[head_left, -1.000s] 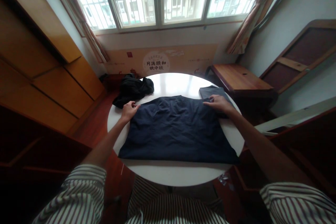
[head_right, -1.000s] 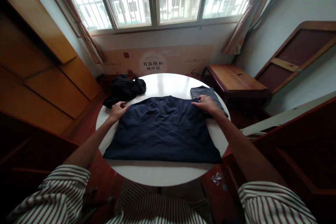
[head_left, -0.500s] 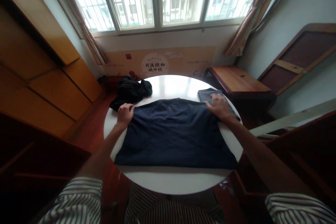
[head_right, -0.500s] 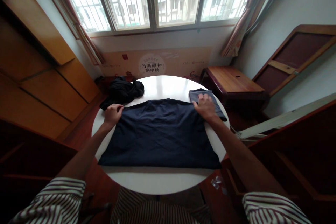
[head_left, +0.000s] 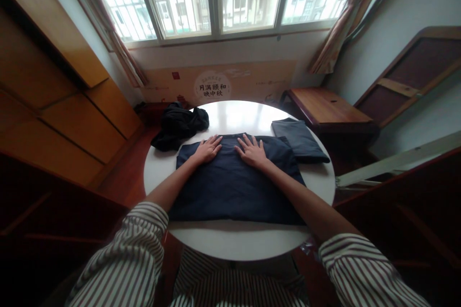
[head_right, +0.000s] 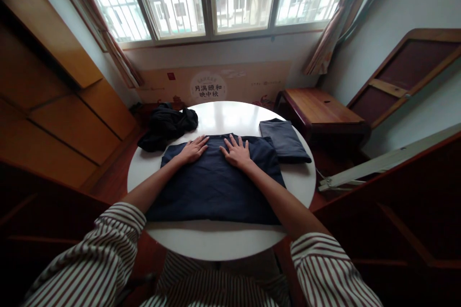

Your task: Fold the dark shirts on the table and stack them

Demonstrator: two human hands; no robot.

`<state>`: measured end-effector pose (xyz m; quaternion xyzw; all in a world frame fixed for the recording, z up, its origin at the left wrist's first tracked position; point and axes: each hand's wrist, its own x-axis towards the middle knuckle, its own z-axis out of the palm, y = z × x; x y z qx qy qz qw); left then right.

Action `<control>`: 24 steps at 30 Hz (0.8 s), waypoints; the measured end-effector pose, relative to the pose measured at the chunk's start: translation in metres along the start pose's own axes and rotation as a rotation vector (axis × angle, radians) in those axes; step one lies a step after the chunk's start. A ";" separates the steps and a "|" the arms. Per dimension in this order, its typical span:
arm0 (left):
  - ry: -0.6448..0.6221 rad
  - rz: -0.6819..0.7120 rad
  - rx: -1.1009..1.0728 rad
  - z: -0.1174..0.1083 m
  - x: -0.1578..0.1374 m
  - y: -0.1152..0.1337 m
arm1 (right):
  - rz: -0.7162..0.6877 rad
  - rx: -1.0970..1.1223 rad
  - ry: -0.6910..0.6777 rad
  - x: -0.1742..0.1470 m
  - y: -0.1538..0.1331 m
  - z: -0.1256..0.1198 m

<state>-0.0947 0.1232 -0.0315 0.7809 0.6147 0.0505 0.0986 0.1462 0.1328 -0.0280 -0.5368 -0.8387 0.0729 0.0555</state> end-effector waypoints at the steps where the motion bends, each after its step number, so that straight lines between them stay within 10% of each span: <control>1: 0.001 -0.021 -0.008 -0.001 0.000 -0.004 | 0.035 0.001 -0.012 0.001 0.002 -0.001; 6: 0.005 -0.017 -0.019 -0.002 0.002 -0.007 | 0.008 -0.030 -0.003 -0.010 -0.024 -0.011; 13: 0.141 0.070 -0.066 -0.007 0.010 -0.031 | -0.718 0.146 -0.105 -0.064 -0.101 0.001; 24: 0.162 -0.049 0.031 -0.055 -0.040 -0.100 | -0.897 0.239 -0.193 -0.073 -0.154 0.003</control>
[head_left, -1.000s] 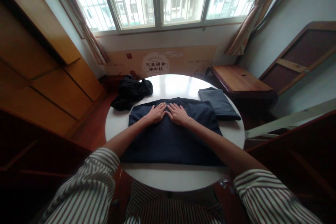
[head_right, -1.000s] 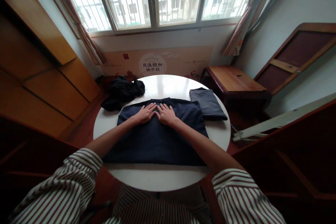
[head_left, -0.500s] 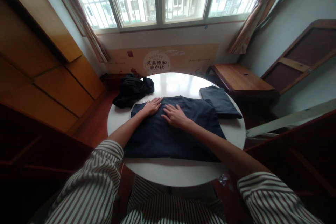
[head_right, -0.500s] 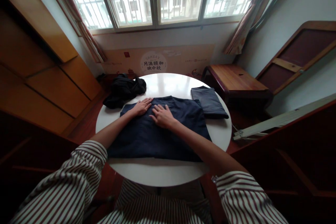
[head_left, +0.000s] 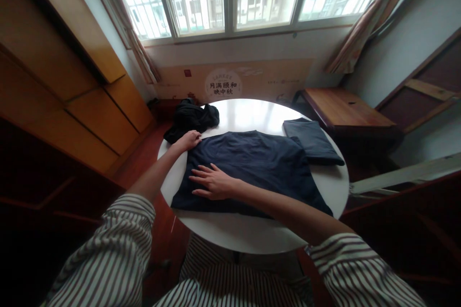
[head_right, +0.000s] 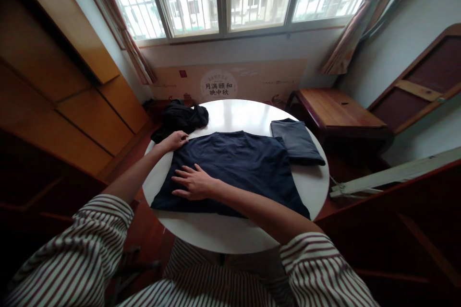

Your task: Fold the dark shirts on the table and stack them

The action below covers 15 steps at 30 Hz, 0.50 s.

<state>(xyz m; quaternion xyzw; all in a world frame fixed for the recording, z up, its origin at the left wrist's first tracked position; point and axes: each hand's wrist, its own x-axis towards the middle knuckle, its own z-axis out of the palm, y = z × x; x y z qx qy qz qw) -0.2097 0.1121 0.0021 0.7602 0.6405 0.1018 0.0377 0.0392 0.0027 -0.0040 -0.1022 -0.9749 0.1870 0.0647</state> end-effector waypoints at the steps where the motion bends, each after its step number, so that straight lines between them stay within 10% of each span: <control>1: 0.003 -0.001 0.011 0.000 -0.001 0.001 | -0.013 0.000 -0.007 0.002 -0.004 0.003; 15: -0.100 -0.069 0.098 -0.009 0.013 0.008 | -0.106 -0.055 -0.010 -0.015 -0.025 0.023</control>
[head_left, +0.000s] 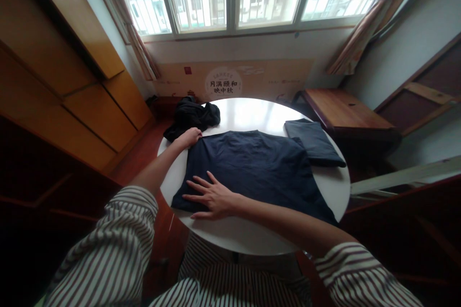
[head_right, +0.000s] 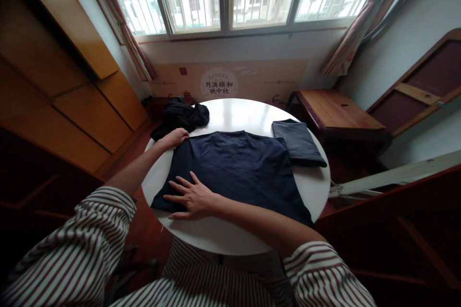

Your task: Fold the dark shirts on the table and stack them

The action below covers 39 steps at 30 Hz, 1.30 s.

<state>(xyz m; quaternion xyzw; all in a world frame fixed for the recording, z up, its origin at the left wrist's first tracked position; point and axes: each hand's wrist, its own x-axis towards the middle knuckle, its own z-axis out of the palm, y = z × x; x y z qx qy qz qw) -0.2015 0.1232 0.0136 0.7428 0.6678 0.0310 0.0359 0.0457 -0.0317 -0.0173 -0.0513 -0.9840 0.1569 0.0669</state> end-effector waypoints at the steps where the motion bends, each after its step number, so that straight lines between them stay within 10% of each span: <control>1: 0.007 -0.011 0.007 0.000 -0.002 0.004 | -0.014 0.003 -0.001 -0.001 -0.001 0.001; 7: 0.156 0.254 -0.042 0.023 -0.028 0.081 | -0.006 0.006 0.004 -0.001 -0.003 0.005; 12: -0.081 0.406 -0.109 0.049 -0.021 0.127 | -0.023 -0.004 0.026 -0.006 -0.013 0.007; 19: -0.064 0.213 -0.105 0.054 0.016 0.124 | -0.119 0.215 0.022 -0.025 -0.016 -0.012; 24: -0.053 0.213 -0.071 0.062 0.020 0.123 | 0.307 0.111 0.207 -0.034 0.044 -0.059; 28: -0.050 0.199 -0.067 0.065 0.025 0.118 | 0.368 0.031 0.205 -0.051 0.076 -0.062; 39: 0.010 0.229 -0.083 0.064 0.033 0.117 | 0.255 0.047 0.040 -0.109 0.016 -0.023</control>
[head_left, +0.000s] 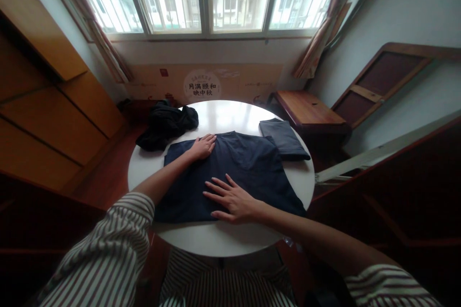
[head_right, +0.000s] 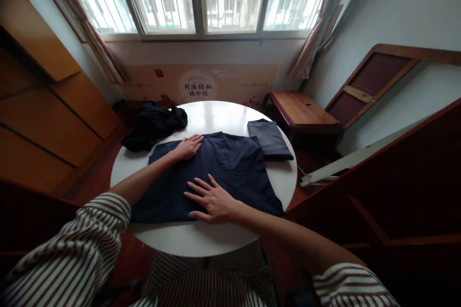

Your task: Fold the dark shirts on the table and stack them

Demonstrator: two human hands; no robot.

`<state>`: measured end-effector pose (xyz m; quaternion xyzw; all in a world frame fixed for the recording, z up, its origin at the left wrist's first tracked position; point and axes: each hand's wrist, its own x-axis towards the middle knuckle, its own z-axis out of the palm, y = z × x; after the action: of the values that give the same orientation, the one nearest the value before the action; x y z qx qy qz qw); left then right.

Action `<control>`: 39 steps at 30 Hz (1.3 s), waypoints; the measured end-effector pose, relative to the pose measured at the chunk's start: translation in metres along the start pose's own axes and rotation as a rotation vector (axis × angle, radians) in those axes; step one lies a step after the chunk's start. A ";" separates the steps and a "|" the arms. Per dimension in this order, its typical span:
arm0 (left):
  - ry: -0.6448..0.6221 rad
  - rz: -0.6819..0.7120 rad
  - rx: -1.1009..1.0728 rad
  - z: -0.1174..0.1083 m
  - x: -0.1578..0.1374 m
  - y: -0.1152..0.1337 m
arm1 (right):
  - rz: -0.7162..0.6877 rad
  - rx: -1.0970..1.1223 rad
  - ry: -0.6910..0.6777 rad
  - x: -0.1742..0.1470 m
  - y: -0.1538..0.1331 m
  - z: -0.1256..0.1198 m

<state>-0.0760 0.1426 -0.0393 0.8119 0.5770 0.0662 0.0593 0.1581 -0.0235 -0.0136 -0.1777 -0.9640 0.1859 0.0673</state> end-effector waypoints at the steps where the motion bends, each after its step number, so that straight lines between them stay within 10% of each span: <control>1: 0.013 -0.001 -0.008 -0.003 0.004 0.004 | -0.019 0.032 0.000 -0.001 -0.001 -0.004; 7: 0.180 0.124 -0.232 -0.012 0.046 0.039 | 0.220 0.050 0.225 0.011 0.042 -0.035; 12: 0.153 0.180 -0.291 -0.002 0.086 0.055 | 0.418 -0.260 0.138 0.011 0.078 -0.023; 28: 0.225 0.012 -0.311 0.018 0.092 0.061 | 0.323 -0.217 0.116 -0.009 0.052 -0.009; 39: 0.303 0.070 -0.266 -0.012 0.052 0.047 | 0.115 -0.022 0.093 -0.053 0.014 0.000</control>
<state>-0.0175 0.1768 -0.0177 0.7973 0.5367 0.2653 0.0763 0.2116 -0.0306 -0.0225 -0.2418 -0.9500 0.1706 0.0995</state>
